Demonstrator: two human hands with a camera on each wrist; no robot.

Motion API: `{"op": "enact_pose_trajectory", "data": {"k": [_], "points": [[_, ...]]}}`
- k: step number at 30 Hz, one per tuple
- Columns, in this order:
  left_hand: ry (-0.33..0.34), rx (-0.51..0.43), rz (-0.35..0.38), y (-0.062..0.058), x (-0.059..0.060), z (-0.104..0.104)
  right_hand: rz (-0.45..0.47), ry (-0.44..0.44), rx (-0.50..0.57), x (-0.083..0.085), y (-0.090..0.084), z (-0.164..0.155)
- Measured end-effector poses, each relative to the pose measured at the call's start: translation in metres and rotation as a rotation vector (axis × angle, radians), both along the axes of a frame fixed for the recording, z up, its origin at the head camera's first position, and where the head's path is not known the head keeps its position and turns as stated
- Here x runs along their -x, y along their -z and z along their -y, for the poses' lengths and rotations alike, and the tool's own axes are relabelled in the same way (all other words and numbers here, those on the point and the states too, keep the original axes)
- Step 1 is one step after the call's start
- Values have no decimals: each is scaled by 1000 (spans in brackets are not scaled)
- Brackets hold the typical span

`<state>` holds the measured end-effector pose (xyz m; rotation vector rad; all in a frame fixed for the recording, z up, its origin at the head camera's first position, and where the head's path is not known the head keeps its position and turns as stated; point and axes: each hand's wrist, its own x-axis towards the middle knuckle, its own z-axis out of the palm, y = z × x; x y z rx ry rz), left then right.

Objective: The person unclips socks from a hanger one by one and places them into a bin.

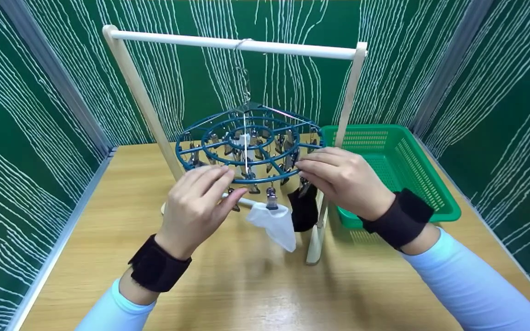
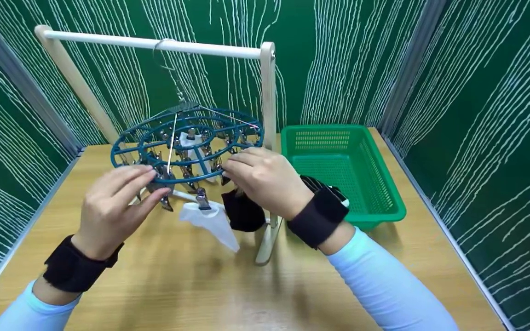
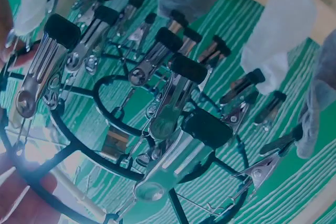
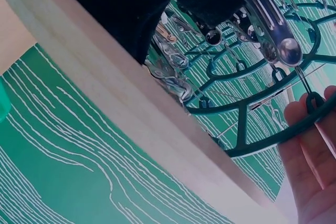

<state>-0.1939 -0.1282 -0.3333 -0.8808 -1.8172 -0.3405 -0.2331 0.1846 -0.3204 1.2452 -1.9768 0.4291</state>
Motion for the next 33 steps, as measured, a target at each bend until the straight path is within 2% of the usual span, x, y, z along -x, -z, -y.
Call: {"op": "enact_pose_trajectory", "data": {"k": [7,12,18,24,33], "points": [[-5,4,14,4,1,5,-31,-20,18,0,0,4],[-17,-3,33,8,3,11,10,37,30,0,-2,1],[-40,-6,62,10,4,17,75,115,-18,0,0,-3],[-44,-25,78,13,5,19,89,131,-24,0,0,-2],[-9,-107,38,18,4,14,70,133,-22,0,1,3]]}}
